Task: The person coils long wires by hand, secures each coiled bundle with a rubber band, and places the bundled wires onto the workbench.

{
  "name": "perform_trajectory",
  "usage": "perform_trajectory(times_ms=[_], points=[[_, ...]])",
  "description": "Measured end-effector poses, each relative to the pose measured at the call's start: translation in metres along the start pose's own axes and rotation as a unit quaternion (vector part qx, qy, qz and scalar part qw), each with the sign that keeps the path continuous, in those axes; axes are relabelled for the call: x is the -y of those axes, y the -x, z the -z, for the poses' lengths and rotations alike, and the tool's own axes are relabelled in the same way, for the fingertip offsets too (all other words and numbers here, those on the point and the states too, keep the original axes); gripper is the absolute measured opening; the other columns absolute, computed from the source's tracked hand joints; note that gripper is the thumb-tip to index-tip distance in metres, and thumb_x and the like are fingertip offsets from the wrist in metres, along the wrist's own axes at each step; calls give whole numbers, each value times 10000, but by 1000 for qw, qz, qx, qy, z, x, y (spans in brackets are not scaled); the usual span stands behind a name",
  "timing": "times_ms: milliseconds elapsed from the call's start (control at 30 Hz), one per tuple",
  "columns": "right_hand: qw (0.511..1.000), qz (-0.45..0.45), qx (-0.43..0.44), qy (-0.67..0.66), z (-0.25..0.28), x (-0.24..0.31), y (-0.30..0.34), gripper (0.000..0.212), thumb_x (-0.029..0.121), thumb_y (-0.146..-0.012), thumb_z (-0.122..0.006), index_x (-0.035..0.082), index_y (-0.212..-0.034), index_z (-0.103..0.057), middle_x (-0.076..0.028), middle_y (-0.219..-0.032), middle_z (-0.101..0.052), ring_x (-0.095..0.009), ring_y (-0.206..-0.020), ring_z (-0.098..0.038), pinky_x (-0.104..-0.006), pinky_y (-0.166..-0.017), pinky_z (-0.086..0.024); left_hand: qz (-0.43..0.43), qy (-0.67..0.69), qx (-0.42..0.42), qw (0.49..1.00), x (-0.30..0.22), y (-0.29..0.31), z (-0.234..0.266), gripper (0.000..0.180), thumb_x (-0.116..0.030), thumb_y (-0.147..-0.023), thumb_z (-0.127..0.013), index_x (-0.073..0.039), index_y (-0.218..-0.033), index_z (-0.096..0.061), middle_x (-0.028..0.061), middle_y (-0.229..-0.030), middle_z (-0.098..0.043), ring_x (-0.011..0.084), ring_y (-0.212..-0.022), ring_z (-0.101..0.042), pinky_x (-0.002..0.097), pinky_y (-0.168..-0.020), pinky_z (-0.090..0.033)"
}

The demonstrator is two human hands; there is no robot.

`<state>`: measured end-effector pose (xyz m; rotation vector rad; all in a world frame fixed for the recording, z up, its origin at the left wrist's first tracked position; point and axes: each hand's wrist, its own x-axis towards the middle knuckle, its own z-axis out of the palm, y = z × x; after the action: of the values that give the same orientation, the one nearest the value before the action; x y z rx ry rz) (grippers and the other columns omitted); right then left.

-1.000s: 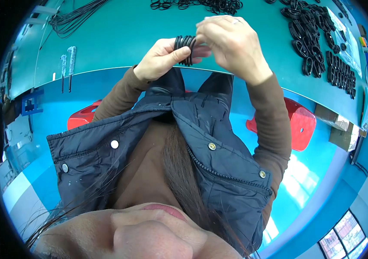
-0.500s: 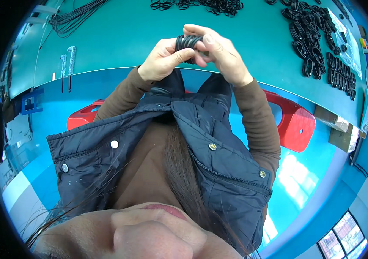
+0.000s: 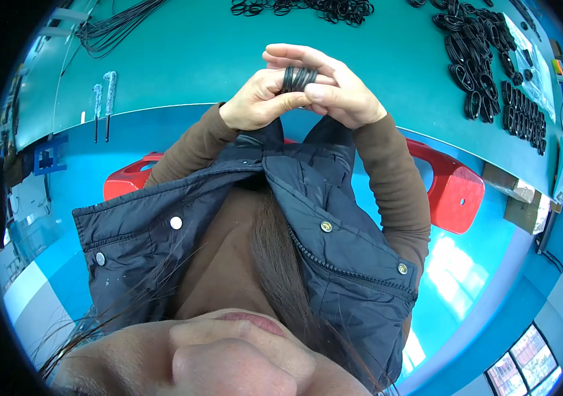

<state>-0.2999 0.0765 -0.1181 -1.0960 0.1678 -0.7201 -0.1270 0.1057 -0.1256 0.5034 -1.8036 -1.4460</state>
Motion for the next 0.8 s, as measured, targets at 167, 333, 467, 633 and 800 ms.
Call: perform_trajectory(times_ms=[167, 333, 467, 633, 800], points=[[993, -43, -84, 64, -15, 4, -3, 508, 194, -838, -640, 5, -1279, -471, -115, -1148, -572, -149, -957, -591, -261, -814, -509, -16, -36, -41, 998, 4, 0, 0, 246, -137, -935, -536, 18, -1121, -578, 88, -1019, -630, 155, -896, -616, 278, -787, -513], [977, -96, -150, 117, -22, 9, -4, 357, 160, -855, -653, -6, -1156, -560, -82, -1048, -605, -135, -914, -599, -267, -793, -520, -22, -23, -58, 998, 17, 1, 1, 180, -91, -922, -546, 25, -1055, -583, 65, -950, -619, 141, -869, -609, 268, -740, -517], [970, -78, -169, 153, -20, 7, -5, 325, 188, -865, -645, -17, -1106, -573, -73, -1010, -616, -124, -871, -600, -252, -749, -519, -17, -39, -53, 998, 23, 0, 2, 137, -86, -922, -550, 16, -1006, -586, 55, -893, -600, 122, -831, -591, 246, -701, -502], [967, -60, -153, 196, -13, 7, -5, 307, 188, -878, -629, -23, -1094, -574, -75, -974, -623, -123, -848, -601, -250, -744, -515, 6, 43, -128, 991, 15, 4, -16, 115, -84, -902, -591, 8, -970, -586, 37, -908, -585, 93, -805, -559, 227, -676, -479], [950, -46, -156, 266, -10, 9, -8, 314, 191, -870, -641, -22, -1092, -575, -73, -960, -629, -112, -843, -600, -245, -727, -509, -46, -283, -316, 904, 2, 3, -26, 200, -104, -808, -703, -7, -955, -608, 74, -943, -544, 156, -802, -554, 261, -705, -474]])
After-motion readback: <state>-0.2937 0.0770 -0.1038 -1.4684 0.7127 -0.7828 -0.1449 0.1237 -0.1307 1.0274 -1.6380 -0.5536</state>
